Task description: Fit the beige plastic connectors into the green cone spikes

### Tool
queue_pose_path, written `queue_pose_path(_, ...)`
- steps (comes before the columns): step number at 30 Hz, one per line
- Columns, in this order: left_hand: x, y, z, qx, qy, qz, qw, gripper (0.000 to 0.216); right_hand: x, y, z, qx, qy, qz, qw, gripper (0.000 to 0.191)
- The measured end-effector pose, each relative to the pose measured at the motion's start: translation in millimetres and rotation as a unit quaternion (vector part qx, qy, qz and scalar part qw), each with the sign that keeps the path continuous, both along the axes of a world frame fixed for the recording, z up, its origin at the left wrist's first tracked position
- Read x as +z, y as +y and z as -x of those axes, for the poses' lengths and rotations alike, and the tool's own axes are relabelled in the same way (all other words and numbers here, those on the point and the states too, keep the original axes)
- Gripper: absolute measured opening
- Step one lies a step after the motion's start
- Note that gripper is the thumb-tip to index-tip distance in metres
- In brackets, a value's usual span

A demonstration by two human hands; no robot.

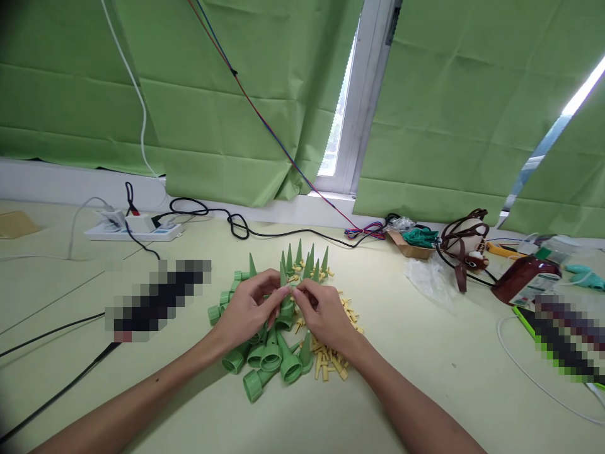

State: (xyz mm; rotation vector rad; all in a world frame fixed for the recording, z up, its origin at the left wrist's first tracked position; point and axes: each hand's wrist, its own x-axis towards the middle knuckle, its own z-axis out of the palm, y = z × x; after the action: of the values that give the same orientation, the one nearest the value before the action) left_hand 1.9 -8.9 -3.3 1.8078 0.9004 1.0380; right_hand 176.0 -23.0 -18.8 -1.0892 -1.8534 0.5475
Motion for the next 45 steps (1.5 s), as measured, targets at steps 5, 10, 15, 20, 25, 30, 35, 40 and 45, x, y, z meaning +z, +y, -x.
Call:
queue_pose_path(5,2.4,-0.3,-0.1,0.027,0.0,-0.021,0.999,0.02,1.6,-1.2,-1.8,0.014,0.007,0.013,1.0,0.024)
queue_pose_path(10,4.9,-2.5,0.1,0.03,0.0,-0.03,0.999,0.024,0.5,-2.0,-1.8,-0.003,0.005,-0.003,1.0,0.024)
queue_pose_path(15,6.6,-3.4,0.0,0.054,-0.045,-0.019,0.997,0.026,0.7,-1.5,-1.6,-0.041,0.017,-0.027,0.999,0.025)
queue_pose_path(20,5.7,-0.8,0.9,0.076,-0.03,-0.01,0.997,0.043,-1.2,-1.2,-2.4,-0.072,0.04,-0.066,0.994,0.021)
queue_pose_path(25,0.7,2.2,2.2,0.053,0.049,0.006,0.997,0.061,-3.3,-2.7,-1.1,-0.066,0.048,-0.103,0.991,0.017)
queue_pose_path(30,0.0,2.5,2.7,0.034,0.063,0.025,0.997,0.061,-3.6,-3.5,0.2,-0.055,0.03,-0.11,0.992,0.017)
queue_pose_path(35,1.6,2.6,2.2,0.024,0.057,0.021,0.998,0.059,-4.3,-2.2,-0.7,-0.065,0.026,-0.1,0.993,0.019)
queue_pose_path(40,2.0,3.4,2.8,0.029,0.06,0.022,0.998,0.056,-5.1,-2.5,-1.9,-0.058,0.022,-0.087,0.994,0.021)
queue_pose_path(45,3.7,3.0,3.0,0.023,0.049,0.009,0.998,0.054,-4.2,-3.0,-1.8,-0.054,0.023,-0.085,0.995,0.02)
